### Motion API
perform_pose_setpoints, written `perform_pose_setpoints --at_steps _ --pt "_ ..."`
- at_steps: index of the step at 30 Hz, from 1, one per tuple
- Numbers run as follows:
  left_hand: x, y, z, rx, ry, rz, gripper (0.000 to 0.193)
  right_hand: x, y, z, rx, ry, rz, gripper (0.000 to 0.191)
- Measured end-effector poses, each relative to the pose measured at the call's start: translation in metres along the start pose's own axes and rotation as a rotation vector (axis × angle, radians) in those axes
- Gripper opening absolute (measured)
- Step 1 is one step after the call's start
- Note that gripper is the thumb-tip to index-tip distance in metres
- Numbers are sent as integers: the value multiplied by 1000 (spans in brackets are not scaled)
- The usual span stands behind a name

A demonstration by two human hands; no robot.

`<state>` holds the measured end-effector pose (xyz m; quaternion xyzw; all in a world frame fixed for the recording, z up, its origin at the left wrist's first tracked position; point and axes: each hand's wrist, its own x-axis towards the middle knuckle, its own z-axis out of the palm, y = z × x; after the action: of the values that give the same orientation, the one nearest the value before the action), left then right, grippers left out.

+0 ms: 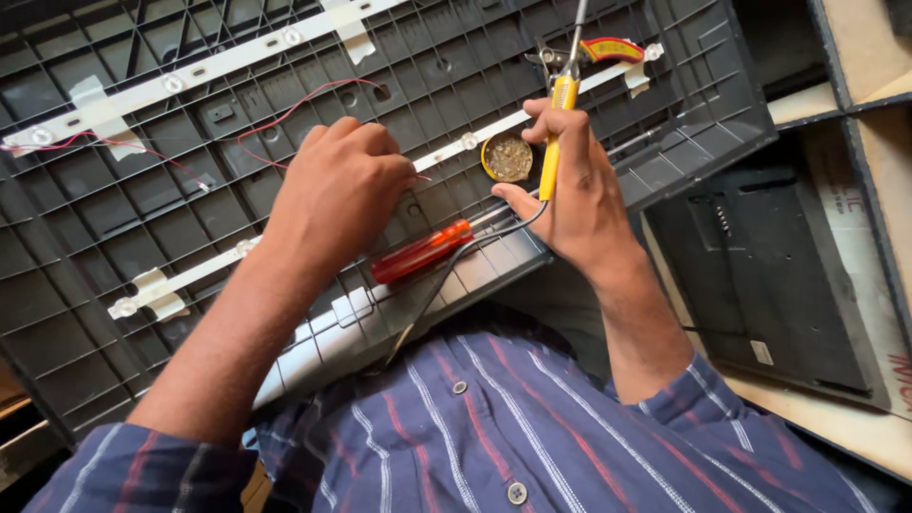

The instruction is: The person strips the insulation from a red wire using pliers and then uses a soldering iron to attach the wire to a metal strip on a black plastic panel. The person also handles solder wire and a screwdriver during the process.

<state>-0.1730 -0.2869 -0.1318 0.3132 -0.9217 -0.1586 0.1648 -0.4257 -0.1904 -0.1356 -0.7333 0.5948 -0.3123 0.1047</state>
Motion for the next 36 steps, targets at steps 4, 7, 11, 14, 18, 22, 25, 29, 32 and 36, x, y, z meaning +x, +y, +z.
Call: perform_pose_setpoints --at_steps 4,7,11,14,18,22,25,29,32,36 --pt "1 -7 -8 -232 221 30 7 5 -3 -1 73 13 13 69" --pt "-5 -19 -19 -566 325 -144 11 19 -11 3 225 -16 -1 66" --pt "-10 -34 -21 -708 190 -503 9 55 -25 23 306 -149 -101 62" --pt "-7 -41 -11 -658 226 -485 10 73 -35 24 246 -128 -120 51" --pt "-8 -49 6 -424 382 -246 9 74 -39 19 127 -9 -199 46" --pt "-12 -55 11 -440 326 -268 11 51 -35 25 439 81 -2 73" --pt "-16 -57 2 -450 331 -230 10 35 -19 27 648 225 30 70" --pt "-20 -55 -9 -396 349 -183 8 33 16 18 931 505 75 61" --pt "-17 -53 -5 -308 322 -143 8 28 22 14 938 570 49 52" --pt "-15 -51 7 -374 342 -92 7 15 0 15 551 482 -65 39"
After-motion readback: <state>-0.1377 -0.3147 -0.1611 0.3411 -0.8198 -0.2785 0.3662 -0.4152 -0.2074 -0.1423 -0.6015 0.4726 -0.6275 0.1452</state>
